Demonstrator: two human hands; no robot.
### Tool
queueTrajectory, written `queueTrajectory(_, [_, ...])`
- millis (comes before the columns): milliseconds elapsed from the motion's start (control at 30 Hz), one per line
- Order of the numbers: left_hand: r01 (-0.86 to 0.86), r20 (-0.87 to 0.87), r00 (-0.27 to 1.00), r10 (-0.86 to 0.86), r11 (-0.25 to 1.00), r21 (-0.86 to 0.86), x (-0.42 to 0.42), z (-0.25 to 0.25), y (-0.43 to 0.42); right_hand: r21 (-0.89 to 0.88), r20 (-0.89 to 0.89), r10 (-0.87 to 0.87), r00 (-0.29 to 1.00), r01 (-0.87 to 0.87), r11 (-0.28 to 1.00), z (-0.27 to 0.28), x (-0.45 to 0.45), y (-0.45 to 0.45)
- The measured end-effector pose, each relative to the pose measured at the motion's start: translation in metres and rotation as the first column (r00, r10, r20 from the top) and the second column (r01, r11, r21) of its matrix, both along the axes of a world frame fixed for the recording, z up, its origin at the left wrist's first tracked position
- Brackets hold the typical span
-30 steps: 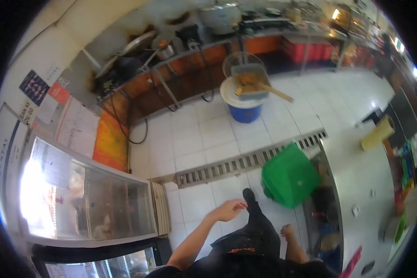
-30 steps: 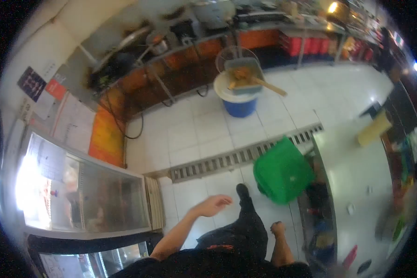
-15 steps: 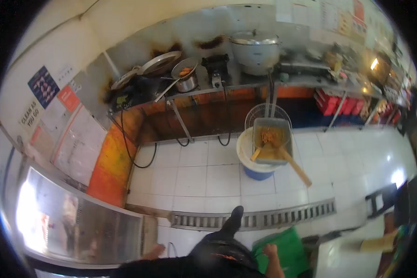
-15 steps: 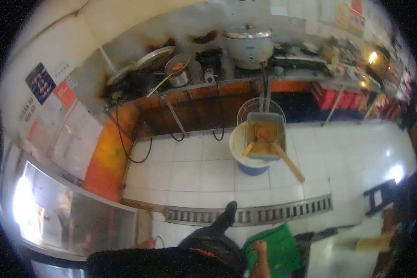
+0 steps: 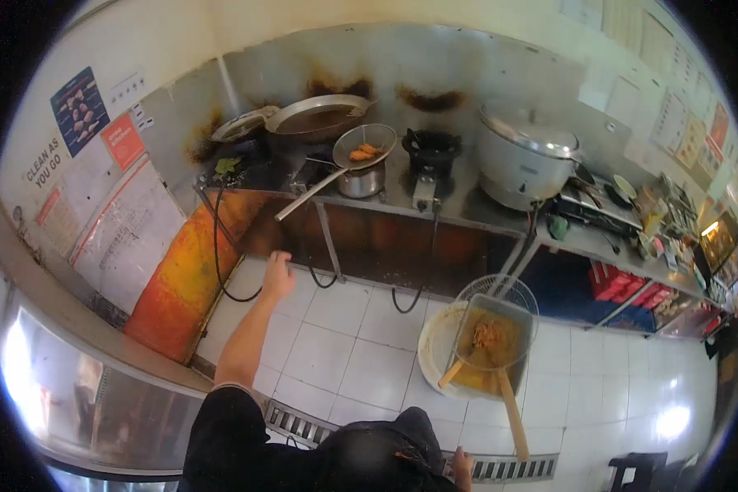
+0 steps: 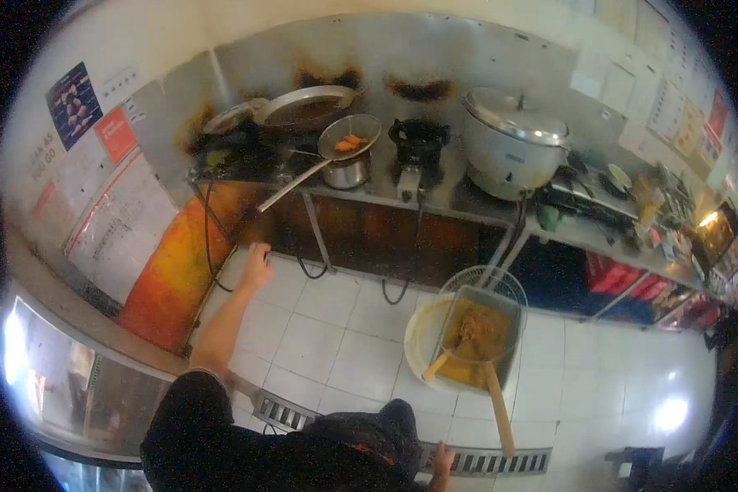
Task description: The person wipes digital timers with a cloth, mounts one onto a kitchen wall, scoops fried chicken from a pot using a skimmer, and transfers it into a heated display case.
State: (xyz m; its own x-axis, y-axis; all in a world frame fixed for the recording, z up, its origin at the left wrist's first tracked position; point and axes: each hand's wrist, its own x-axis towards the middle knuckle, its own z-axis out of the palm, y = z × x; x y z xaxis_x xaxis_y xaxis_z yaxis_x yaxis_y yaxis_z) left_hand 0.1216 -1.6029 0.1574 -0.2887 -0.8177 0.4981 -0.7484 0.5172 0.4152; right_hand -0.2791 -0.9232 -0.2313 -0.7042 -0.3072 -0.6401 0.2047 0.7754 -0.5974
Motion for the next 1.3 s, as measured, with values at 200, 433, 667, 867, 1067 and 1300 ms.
queueTrajectory(200, [0.023, 0.083, 0.996, -0.017, 0.996, -0.081, -0.039, 0.067, -0.168, 0.032, 0.131, -0.064, 0.989, 0.060, 0.998, 0.027, -0.039, -0.080])
queueTrajectory(433, [0.038, -0.007, 0.998, -0.068, 0.467, 0.884, -0.017, 0.059, -0.306, -0.229, 0.380, -0.217, 0.899, 0.319, 0.920, 0.029, -0.094, -0.214])
queueTrajectory(667, [0.589, -0.595, 0.761, 0.258, 0.108, 0.801, -0.054, 0.066, -0.300, -0.412, 0.254, -0.074, 0.964, 0.177, 0.894, -0.009, -0.094, -0.401])
queueTrajectory(867, [0.913, -0.789, 0.407, 0.460, -0.165, 0.374, -0.081, 0.075, -0.293, -0.376, 0.128, -0.289, 0.949, 0.316, 0.871, 0.105, 0.023, -0.534])
queueTrajectory(1067, [0.853, -0.776, 0.514, 0.364, -0.126, 0.506, -0.072, 0.124, -0.262, 0.007, -0.328, 0.310, 0.892, -0.326, 0.945, 0.046, 0.148, -0.500])
queueTrajectory(1300, [0.800, -0.767, 0.596, 0.237, -0.256, 0.542, -0.063, 0.172, -0.205, -0.236, 0.019, -0.622, 0.783, 0.608, 0.758, 0.083, 0.210, -0.448])
